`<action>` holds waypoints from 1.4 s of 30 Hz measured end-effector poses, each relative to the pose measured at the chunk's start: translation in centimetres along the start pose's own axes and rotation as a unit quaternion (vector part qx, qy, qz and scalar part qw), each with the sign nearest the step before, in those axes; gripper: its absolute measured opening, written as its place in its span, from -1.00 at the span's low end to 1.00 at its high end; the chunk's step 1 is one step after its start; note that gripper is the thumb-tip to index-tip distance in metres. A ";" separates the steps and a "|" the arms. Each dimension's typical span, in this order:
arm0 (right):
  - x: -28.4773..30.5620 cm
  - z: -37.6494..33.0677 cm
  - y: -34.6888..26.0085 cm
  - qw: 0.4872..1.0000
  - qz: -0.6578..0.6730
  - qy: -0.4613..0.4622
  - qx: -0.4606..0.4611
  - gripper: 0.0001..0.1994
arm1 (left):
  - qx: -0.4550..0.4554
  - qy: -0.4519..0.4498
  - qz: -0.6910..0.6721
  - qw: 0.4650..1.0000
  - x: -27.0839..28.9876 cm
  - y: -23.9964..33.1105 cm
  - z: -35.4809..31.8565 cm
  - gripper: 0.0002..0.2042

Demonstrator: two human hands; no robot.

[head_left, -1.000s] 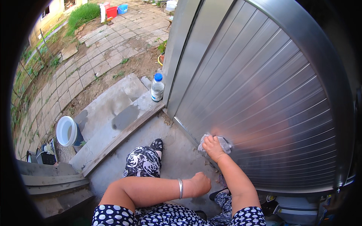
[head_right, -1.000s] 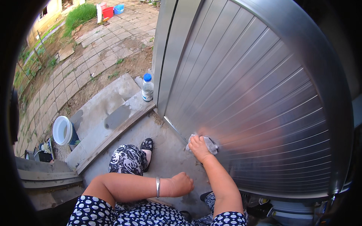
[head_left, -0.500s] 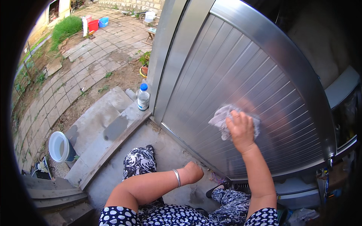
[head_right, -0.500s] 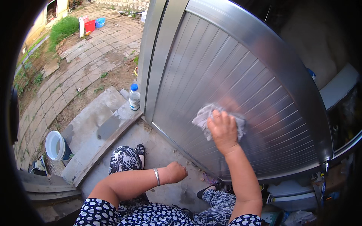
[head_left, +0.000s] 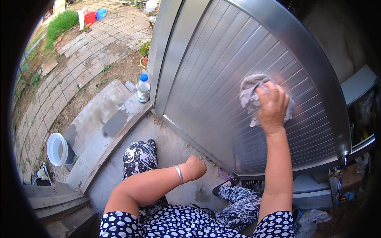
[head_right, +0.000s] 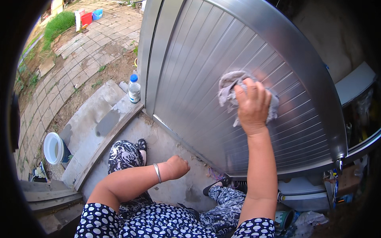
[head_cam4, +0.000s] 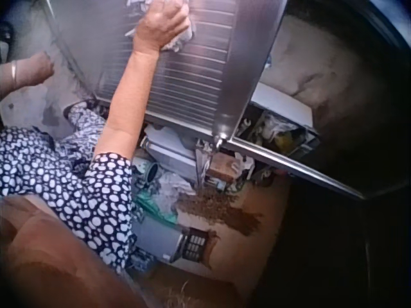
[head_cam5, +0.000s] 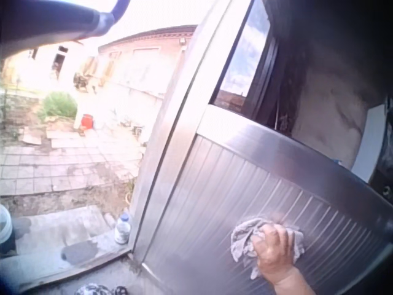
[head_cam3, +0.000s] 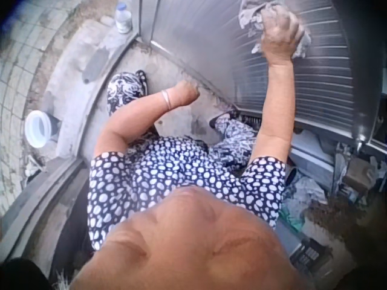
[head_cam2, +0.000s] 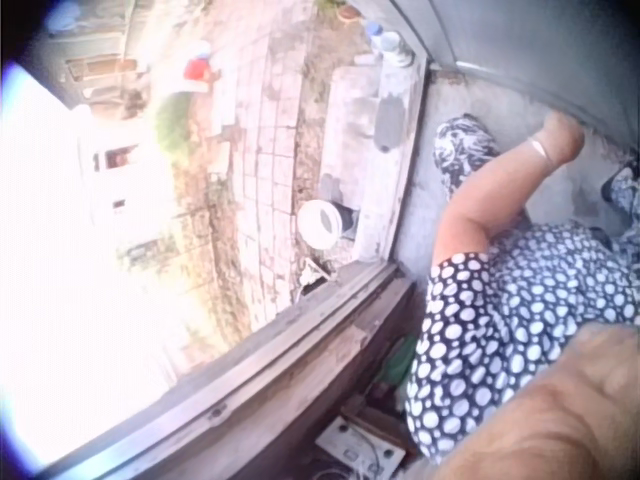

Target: The person wipes the surface of a metal roll-up door with a cloth. They systematically clean different sections of the door, moving the cloth in various directions to cover the area.

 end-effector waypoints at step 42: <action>5.0 16.7 1.8 0.979 -0.059 0.176 0.088 -0.77 | 0.016 -0.018 -0.008 1.000 0.6 -0.7 0.5 -0.82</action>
Point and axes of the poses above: each hand's wrist, its own z-axis towards the middle knuckle, its own x-axis out of the back of the hand, y = z × x, the point moved 4 cm from there along z, towards the middle knuckle, and after that the axes turned 8 degrees about z, right-handed, at the moved point
